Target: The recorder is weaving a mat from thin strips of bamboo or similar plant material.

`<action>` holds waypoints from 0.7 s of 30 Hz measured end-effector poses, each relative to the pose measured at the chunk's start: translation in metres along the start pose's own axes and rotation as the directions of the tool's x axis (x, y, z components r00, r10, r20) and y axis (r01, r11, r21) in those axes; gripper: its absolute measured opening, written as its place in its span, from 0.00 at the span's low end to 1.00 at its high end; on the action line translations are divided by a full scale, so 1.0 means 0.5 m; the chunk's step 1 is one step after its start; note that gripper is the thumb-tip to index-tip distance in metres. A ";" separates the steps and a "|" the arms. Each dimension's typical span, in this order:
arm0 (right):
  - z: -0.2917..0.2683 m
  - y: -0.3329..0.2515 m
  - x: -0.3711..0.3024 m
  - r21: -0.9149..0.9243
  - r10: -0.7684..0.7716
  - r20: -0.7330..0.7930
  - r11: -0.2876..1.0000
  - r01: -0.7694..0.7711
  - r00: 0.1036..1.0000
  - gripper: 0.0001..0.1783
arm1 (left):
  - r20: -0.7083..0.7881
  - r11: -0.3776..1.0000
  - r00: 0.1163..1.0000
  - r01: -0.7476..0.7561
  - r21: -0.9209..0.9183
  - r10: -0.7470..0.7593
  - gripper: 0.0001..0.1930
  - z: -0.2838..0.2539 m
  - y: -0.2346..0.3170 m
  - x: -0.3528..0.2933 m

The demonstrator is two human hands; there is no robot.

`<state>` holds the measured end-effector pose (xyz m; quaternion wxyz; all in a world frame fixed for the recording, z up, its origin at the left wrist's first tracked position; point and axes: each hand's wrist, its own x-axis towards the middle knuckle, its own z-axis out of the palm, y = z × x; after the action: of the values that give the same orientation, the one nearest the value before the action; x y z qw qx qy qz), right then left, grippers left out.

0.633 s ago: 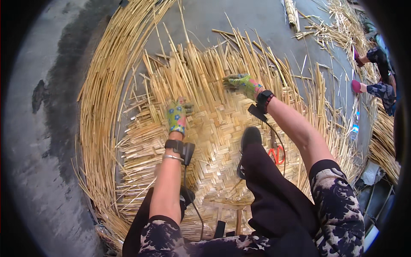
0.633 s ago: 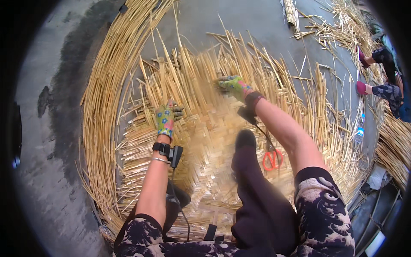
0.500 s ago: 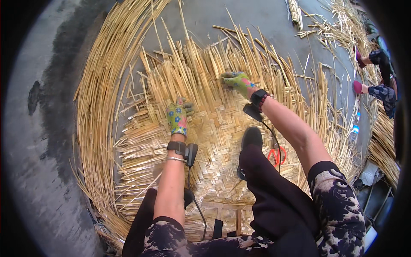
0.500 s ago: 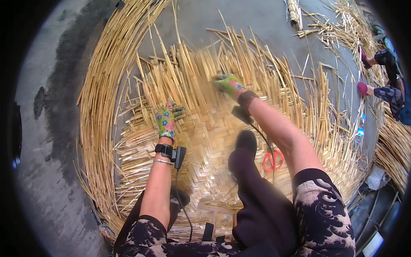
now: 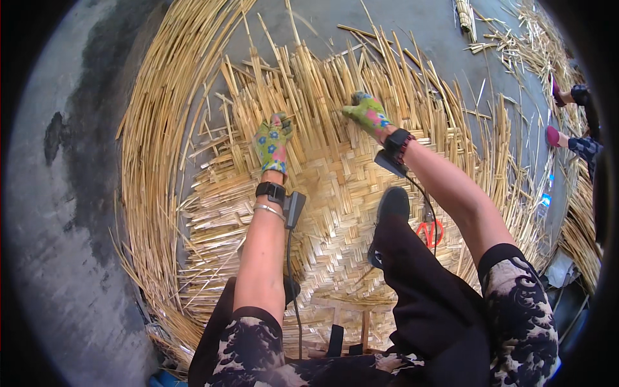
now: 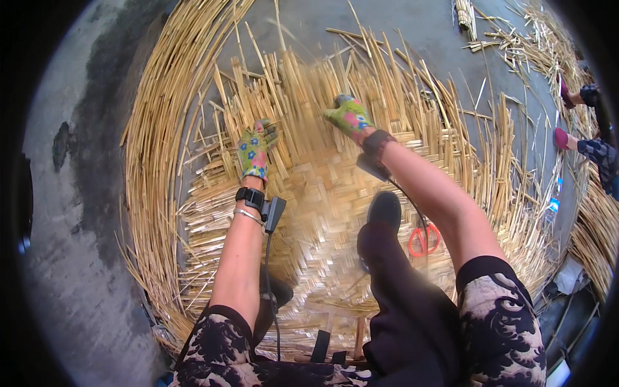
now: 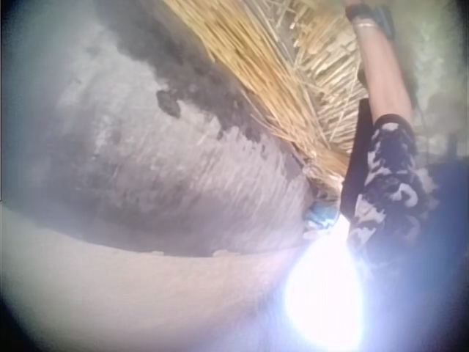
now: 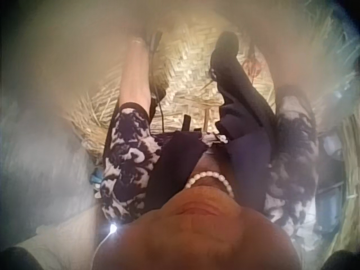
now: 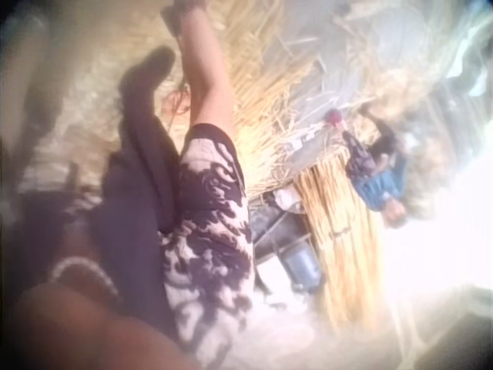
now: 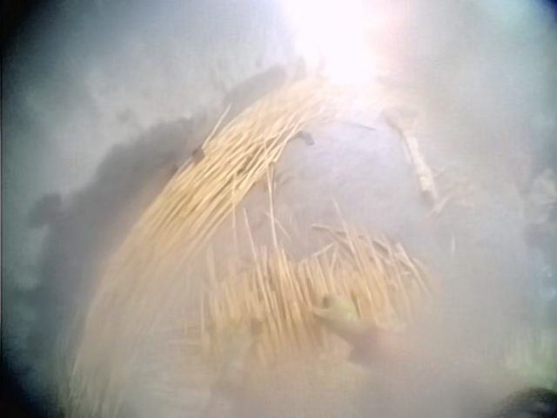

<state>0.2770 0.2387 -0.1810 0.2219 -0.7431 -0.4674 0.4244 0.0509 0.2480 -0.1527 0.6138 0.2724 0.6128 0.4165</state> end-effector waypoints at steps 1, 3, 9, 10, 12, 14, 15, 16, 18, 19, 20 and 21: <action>0.016 0.053 0.008 0.225 -0.068 0.013 0.972 0.064 0.998 0.22 | -0.025 0.997 0.998 -0.051 0.059 0.052 0.16 0.012 -0.008 0.001; 0.012 0.077 -0.002 0.361 -0.147 0.173 0.930 0.076 0.974 0.25 | -0.090 0.978 0.983 -0.145 0.150 0.159 0.16 0.004 -0.019 0.006; -0.002 0.036 -0.049 0.675 0.011 0.193 0.724 -0.141 0.981 0.16 | -0.139 0.559 0.947 -0.048 0.828 0.288 0.16 0.018 -0.012 0.001; 0.001 0.017 -0.060 0.716 0.019 0.203 0.679 -0.161 0.979 0.14 | -0.144 0.552 0.944 -0.046 0.832 0.296 0.16 0.001 -0.015 0.003; 0.003 0.007 -0.063 0.718 -0.019 0.210 0.682 -0.141 0.978 0.12 | -0.034 0.557 0.898 -0.242 0.794 0.438 0.18 -0.028 -0.036 0.006; -0.023 0.028 -0.068 0.698 -0.011 0.195 0.704 -0.131 0.981 0.11 | -0.167 0.720 0.947 -0.085 0.689 0.273 0.18 0.034 -0.008 -0.050; -0.017 0.008 -0.071 0.581 0.018 0.157 0.806 -0.107 0.987 0.10 | -0.188 0.692 0.932 -0.085 0.717 0.309 0.18 0.018 -0.023 -0.047; -0.021 -0.009 -0.074 0.441 0.045 0.105 0.893 -0.088 0.993 0.10 | -0.200 0.670 0.919 -0.087 0.737 0.340 0.19 0.019 -0.030 -0.047; -0.019 -0.019 -0.073 0.408 0.061 0.131 0.907 -0.109 0.990 0.10 | -0.234 0.686 0.916 -0.059 0.725 0.326 0.19 0.023 -0.042 -0.039; -0.015 -0.025 -0.069 0.251 0.003 0.079 0.968 -0.022 0.997 0.12 | -0.253 0.723 0.929 -0.021 0.691 0.269 0.19 0.029 -0.037 -0.028; -0.014 -0.029 -0.068 0.082 -0.063 0.039 0.995 0.060 0.997 0.13 | -0.268 0.755 0.940 0.018 0.655 0.210 0.19 0.035 -0.036 -0.024; -0.021 -0.031 -0.061 -0.154 0.015 0.029 0.988 -0.010 0.999 0.17 | -0.300 0.798 0.952 0.129 0.588 0.067 0.17 0.045 -0.039 -0.023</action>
<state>0.2719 0.2196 -0.1511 0.1541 -0.7544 -0.4974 0.3997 0.0776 0.2324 -0.1608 0.4001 0.3751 0.8048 0.2272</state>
